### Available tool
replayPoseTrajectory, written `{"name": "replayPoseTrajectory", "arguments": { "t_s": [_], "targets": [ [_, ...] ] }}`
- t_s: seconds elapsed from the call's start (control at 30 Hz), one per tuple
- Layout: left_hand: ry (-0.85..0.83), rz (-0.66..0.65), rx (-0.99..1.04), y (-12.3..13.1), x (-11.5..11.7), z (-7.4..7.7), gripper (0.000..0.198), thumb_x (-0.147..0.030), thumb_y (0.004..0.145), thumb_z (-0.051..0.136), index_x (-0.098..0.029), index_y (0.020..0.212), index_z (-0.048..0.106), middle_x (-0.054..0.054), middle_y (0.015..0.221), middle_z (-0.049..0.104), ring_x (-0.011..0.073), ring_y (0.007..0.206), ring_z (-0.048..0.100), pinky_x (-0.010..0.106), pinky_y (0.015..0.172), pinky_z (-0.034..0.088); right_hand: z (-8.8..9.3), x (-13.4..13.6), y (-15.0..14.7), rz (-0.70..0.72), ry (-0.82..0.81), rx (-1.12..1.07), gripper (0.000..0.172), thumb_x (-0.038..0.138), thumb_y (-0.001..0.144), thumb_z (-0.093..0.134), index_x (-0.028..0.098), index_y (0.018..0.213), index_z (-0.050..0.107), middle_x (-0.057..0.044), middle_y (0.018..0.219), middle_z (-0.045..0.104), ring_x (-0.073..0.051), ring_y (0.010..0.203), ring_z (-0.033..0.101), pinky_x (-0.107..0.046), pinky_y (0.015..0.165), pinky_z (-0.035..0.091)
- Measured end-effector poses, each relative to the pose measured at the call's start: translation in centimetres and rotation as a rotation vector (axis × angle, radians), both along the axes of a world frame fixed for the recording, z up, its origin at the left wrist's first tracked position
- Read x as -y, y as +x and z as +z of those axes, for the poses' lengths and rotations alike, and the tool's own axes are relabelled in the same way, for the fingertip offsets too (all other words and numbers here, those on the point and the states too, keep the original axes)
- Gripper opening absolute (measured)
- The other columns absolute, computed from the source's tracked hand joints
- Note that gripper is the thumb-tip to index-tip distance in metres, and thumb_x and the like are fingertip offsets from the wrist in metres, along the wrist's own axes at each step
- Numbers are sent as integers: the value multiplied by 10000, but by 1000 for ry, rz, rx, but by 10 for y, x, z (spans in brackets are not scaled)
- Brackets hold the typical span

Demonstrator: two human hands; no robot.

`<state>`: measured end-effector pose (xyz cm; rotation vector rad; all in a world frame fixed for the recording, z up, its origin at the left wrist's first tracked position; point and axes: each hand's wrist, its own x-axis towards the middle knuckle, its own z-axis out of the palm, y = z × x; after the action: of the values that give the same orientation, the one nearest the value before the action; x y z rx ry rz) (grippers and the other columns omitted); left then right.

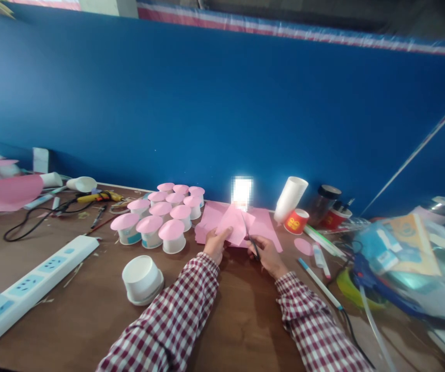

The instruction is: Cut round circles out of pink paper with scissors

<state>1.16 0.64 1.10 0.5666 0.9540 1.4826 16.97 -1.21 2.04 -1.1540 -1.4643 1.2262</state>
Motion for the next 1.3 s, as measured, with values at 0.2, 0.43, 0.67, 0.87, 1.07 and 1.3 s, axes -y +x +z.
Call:
{"name": "replayPoseTrajectory", "arguments": {
  "t_s": [0.2, 0.43, 0.67, 0.87, 1.07, 1.3],
  "targets": [
    [16, 0, 0, 0, 1, 1, 366, -310, 557, 797, -99, 808, 633, 50, 701, 636, 128, 603, 588, 214, 480, 453, -1, 0, 1, 5, 2, 6, 379, 418, 680, 696, 125, 918, 664, 14, 567, 575, -109, 479, 507, -234, 466, 391],
    [-1, 2, -9, -1, 2, 3, 370, -309, 551, 802, -96, 804, 636, 65, 740, 641, 133, 633, 589, 219, 489, 453, 1, 1, 0, 10, -2, -6, 394, 419, 675, 702, 121, 929, 667, 15, 551, 570, -109, 475, 504, -236, 464, 394],
    [1, 4, -7, -1, 1, 1, 381, -307, 554, 800, -91, 817, 630, 63, 737, 631, 133, 631, 584, 218, 482, 451, 2, 1, 1, 1, 6, 10, 406, 430, 670, 702, 120, 929, 675, 10, 574, 580, -108, 481, 505, -233, 464, 399],
    [-10, 12, -14, -1, 1, 3, 364, -306, 550, 801, -99, 797, 631, 65, 729, 641, 133, 614, 586, 215, 476, 442, 1, 1, 1, 0, 14, 23, 414, 449, 681, 688, 123, 935, 676, 3, 578, 585, -111, 478, 508, -235, 459, 400],
    [-5, 10, 8, 0, 1, 4, 352, -290, 551, 799, -101, 796, 629, 62, 721, 642, 130, 606, 589, 215, 486, 439, 2, 0, 0, 14, 41, 42, 430, 479, 701, 669, 116, 934, 673, 14, 553, 564, -101, 461, 488, -228, 444, 390],
    [4, 20, 5, -1, 0, 1, 354, -294, 557, 795, -97, 801, 630, 56, 712, 638, 133, 603, 590, 226, 488, 438, 1, 0, -2, 29, 46, 39, 461, 510, 701, 666, 117, 943, 667, 15, 549, 559, -108, 473, 499, -233, 450, 399]
  ]
}}
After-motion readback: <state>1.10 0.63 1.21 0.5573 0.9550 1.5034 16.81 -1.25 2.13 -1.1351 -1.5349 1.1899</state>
